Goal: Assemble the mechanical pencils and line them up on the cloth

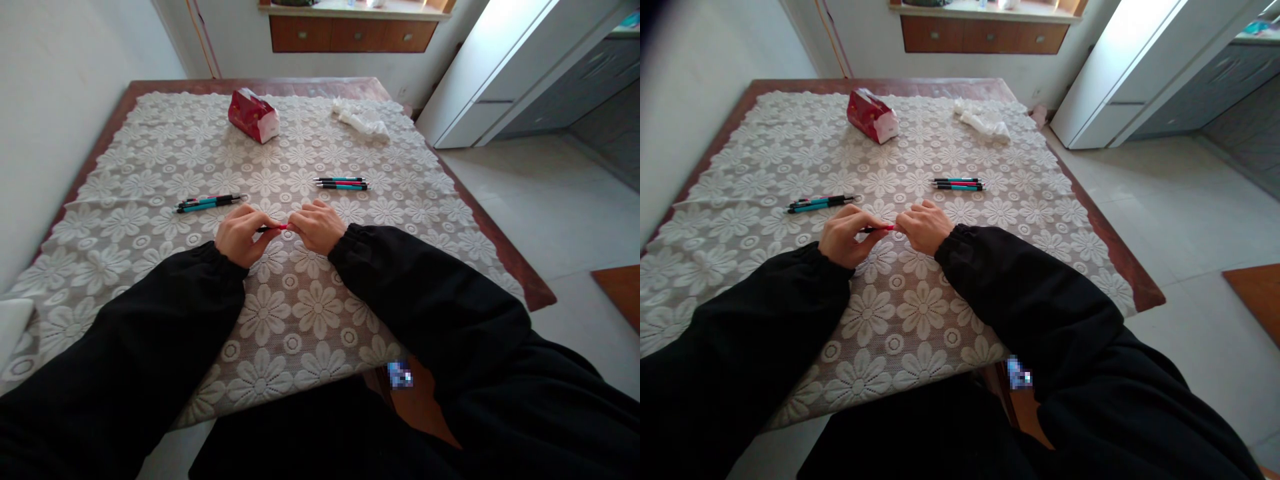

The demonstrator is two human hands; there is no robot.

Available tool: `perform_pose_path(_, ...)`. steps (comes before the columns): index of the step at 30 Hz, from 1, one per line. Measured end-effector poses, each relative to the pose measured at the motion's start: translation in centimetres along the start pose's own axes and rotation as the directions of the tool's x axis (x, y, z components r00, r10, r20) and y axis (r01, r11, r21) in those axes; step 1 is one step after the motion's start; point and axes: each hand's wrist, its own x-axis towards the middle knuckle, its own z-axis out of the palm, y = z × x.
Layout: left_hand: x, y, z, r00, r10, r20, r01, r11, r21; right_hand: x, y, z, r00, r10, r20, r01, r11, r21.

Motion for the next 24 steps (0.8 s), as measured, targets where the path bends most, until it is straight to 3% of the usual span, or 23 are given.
perform_pose_path(5, 0.2, 0.3, -0.3, 0.990, -0.142, -0.005, 0.142, 0.990, 0.024, 0.1, 0.4, -0.3, 0.995, 0.037, -0.089, -0.037, 0.999, 0.006)
perform_pose_path(9, 0.2, 0.0, -0.3, 0.976, -0.208, 0.059, 0.201, 0.974, 0.107, 0.1, 1.3, -0.4, 0.990, 0.035, -0.136, -0.036, 0.999, -0.007)
perform_pose_path(16, 0.1, -0.7, -0.1, 0.972, -0.214, 0.097, 0.199, 0.969, 0.145, 0.1, 2.4, -0.1, 0.987, -0.018, -0.162, 0.005, 0.997, -0.082)
perform_pose_path(24, 0.3, -0.4, -0.2, 0.980, -0.194, 0.051, 0.180, 0.962, 0.205, 0.0, 2.5, 0.0, 0.998, -0.010, -0.069, 0.010, 1.000, -0.009)
